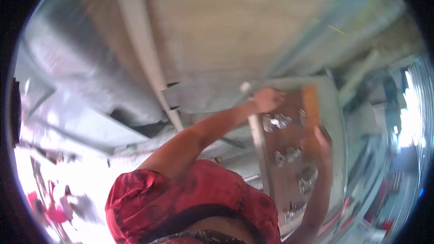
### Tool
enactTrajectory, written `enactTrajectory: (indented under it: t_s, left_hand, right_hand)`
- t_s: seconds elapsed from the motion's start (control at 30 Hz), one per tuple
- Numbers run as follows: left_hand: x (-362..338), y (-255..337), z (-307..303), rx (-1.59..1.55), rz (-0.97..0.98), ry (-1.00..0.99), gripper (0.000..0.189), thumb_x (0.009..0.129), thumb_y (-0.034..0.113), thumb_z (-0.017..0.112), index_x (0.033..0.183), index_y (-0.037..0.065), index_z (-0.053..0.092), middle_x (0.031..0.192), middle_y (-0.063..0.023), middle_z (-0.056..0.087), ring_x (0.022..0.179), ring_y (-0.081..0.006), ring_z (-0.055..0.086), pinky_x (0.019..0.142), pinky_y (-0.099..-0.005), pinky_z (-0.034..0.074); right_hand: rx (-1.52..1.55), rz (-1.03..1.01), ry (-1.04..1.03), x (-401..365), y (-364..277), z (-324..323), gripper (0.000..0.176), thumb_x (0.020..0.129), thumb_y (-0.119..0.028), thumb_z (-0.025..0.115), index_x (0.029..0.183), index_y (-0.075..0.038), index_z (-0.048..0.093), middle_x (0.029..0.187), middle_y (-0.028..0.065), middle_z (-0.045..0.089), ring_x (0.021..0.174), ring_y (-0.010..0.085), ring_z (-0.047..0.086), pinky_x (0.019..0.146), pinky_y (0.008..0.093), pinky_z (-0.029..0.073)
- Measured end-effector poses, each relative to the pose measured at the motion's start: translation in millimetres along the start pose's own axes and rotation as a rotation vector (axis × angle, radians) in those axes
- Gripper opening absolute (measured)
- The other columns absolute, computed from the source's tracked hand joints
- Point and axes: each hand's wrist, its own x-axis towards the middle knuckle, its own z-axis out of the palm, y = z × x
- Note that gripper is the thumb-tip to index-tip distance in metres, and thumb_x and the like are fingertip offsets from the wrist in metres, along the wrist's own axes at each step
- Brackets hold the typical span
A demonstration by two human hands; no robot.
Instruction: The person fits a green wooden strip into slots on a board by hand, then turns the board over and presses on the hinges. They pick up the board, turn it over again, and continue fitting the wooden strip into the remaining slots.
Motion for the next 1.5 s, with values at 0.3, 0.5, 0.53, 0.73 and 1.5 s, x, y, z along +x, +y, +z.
enactTrajectory:
  t_s: [0.3, 0.5, 0.53, 0.73, 1.5]
  left_hand:
    - [-131.1, 19.6, -73.1, -0.134, 0.099, 0.173, 0.046, 0.084, 0.032, 0.06, 0.122, 0.006, 0.057, 0.112, -0.0201, 0.06, 0.101, -0.0387, 0.059, 0.088, -0.0438, 0.047]
    - [-247.9, -70.8, -93.3, 0.15, -0.154, 0.014, 0.042, 0.082, 0.037, 0.063, 0.117, 0.014, 0.06, 0.107, -0.0166, 0.063, 0.099, -0.0339, 0.061, 0.087, -0.0425, 0.048]
    - [-268.9, -80.9, -100.9, 0.186, -0.277, -0.026, 0.044, 0.08, 0.039, 0.063, 0.116, 0.014, 0.06, 0.105, -0.016, 0.064, 0.098, -0.034, 0.062, 0.086, -0.0431, 0.048]
    - [-363.3, -111.3, -122.5, 0.353, -0.677, -0.249, 0.051, 0.07, 0.042, 0.066, 0.109, 0.01, 0.064, 0.102, -0.0156, 0.066, 0.098, -0.0334, 0.063, 0.084, -0.0431, 0.05]
    - [-419.2, -123.6, -141.7, 0.462, -0.677, 0.031, 0.044, 0.065, 0.033, 0.068, 0.103, 0.011, 0.066, 0.091, -0.0121, 0.068, 0.089, -0.0309, 0.066, 0.073, -0.042, 0.053]
  right_hand:
    - [-0.059, -0.175, -0.163, -47.1, -28.4, 75.4, 0.053, 0.095, -0.048, 0.046, 0.117, -0.001, 0.054, 0.091, 0.0137, 0.067, 0.069, 0.0174, 0.065, 0.058, 0.0293, 0.055]
    - [0.164, -0.072, -0.267, -20.2, -18.1, 65.0, 0.053, 0.097, -0.048, 0.042, 0.118, -0.001, 0.053, 0.096, 0.0112, 0.067, 0.076, 0.0148, 0.064, 0.063, 0.0281, 0.054]
    - [0.181, -0.056, -0.334, -10.6, -12.4, 51.8, 0.058, 0.096, -0.052, 0.04, 0.118, -0.001, 0.055, 0.098, 0.0106, 0.065, 0.08, 0.0154, 0.062, 0.066, 0.0289, 0.053]
    - [0.116, -0.108, -0.286, -9.9, -27.0, 86.2, 0.053, 0.095, -0.048, 0.046, 0.115, 0.0, 0.056, 0.095, 0.0092, 0.065, 0.076, 0.0162, 0.062, 0.065, 0.0299, 0.053]
    - [0.635, -0.297, -0.193, -55.0, -51.6, 216.7, 0.039, 0.09, -0.032, 0.057, 0.105, 0.004, 0.056, 0.091, 0.0163, 0.06, 0.083, 0.0273, 0.059, 0.071, 0.0365, 0.048]
